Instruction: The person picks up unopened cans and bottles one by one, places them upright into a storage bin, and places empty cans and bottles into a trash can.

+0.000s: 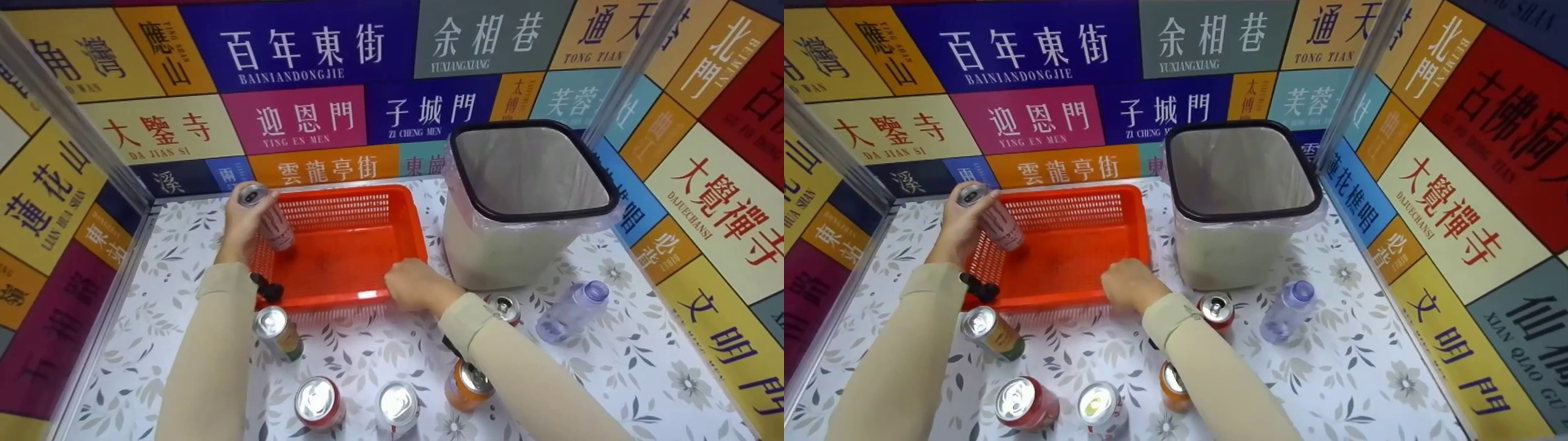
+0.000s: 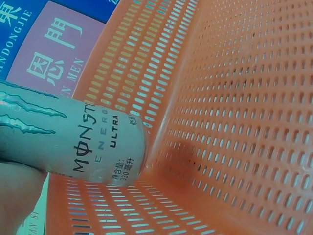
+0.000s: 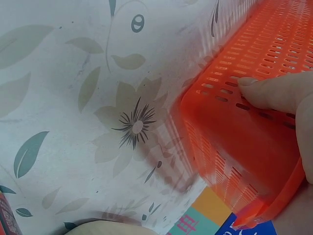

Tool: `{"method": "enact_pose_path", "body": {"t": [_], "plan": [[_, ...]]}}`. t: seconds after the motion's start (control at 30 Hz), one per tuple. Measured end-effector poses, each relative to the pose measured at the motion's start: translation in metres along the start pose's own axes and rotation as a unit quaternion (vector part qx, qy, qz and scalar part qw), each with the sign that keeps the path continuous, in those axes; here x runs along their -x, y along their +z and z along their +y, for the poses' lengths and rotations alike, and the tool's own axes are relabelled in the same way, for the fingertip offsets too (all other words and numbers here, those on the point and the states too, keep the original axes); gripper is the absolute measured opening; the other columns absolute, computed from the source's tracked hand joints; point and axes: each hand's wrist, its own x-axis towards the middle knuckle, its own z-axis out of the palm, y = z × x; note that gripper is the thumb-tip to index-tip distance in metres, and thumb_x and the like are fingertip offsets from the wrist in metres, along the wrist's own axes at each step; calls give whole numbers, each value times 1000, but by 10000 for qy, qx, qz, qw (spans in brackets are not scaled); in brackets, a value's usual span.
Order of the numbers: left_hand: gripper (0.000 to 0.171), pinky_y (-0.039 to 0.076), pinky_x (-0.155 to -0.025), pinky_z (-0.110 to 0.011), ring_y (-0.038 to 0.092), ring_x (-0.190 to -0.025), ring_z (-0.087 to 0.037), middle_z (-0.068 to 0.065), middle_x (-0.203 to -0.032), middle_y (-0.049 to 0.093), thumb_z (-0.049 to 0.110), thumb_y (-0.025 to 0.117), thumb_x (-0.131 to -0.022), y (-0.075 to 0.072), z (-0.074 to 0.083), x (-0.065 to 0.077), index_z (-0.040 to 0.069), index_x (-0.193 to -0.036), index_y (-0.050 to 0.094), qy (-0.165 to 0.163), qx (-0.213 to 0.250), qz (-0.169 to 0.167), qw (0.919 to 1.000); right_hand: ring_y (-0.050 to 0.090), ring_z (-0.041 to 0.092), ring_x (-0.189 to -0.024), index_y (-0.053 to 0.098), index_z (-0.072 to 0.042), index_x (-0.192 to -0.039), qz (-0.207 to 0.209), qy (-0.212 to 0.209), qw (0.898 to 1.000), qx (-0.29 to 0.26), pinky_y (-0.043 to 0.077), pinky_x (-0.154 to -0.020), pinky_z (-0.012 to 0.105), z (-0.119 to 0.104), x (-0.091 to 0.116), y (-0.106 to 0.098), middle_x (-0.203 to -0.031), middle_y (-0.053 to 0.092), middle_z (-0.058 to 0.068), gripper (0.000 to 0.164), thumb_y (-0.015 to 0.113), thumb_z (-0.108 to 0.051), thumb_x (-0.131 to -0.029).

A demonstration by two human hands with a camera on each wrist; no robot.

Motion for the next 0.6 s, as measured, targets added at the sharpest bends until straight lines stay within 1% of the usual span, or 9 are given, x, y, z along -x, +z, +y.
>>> {"method": "enact_pose_path", "body": {"t": [0.1, 0.13, 0.2, 0.27, 0.33, 0.43, 0.6], "plan": [[47, 48, -103, -34, 57, -113, -17, -1, -120, 59, 17, 85, -93, 4, -2, -1, 11, -130, 57, 66, -3, 73, 10000, 67, 31, -79, 74, -5, -87, 80, -55, 10000, 1, 58, -83, 46, 2, 2, 0, -85, 73, 11, 6, 77, -11, -86], [49, 48, -103, -34, 57, -114, -17, -1, -121, 58, 19, 85, -92, 5, -2, -2, 11, -131, 57, 73, -61, 78, 9999, 67, 32, -78, 74, -5, -86, 110, -75, 9999, 12, 58, -83, 46, 2, 2, 0, -85, 73, 11, 6, 76, -10, -85], [48, 47, -105, -34, 55, -116, -17, -2, -124, 57, 22, 85, -93, 6, -2, -4, 14, -130, 56, 67, -158, 48, 9998, 66, 33, -76, 74, -4, -84, 196, -134, 9997, 12, 58, -81, 47, 3, 3, 0, -83, 73, 12, 5, 75, -8, -83], [50, 46, -107, -35, 54, -119, -17, -2, -126, 57, 23, 85, -93, 6, -3, -6, 14, -132, 56, 33, -221, -8, 9997, 65, 33, -74, 74, -4, -84, 241, -163, 9996, -19, 58, -79, 47, 3, 3, -1, -81, 72, 12, 3, 74, -6, -81], [51, 45, -109, -36, 53, -121, -16, -1, -127, 56, 22, 84, -94, 5, -3, -8, 12, -135, 56, -31, -258, -86, 9996, 64, 32, -74, 74, -5, -84, 221, -141, 9996, -37, 58, -79, 46, 3, 3, -1, -81, 72, 11, 4, 75, -7, -81], [51, 45, -110, -37, 54, -121, -18, -1, -126, 57, 19, 84, -94, 4, -6, -9, 11, -136, 56, -42, -213, -144, 9997, 64, 30, -74, 74, -6, -85, 175, -134, 9997, -62, 58, -79, 45, 2, 3, -2, -81, 72, 10, 5, 77, -10, -83], [47, 46, -111, -40, 54, -123, -20, -3, -126, 58, 21, 86, -93, 4, -8, -9, 15, -130, 57, 95, -491, -147, 9986, 66, 30, -77, 75, -6, -88, 148, -131, 9998, -63, 58, -82, 45, 0, 2, -3, -85, 74, 10, 13, 80, -17, -86]]}}
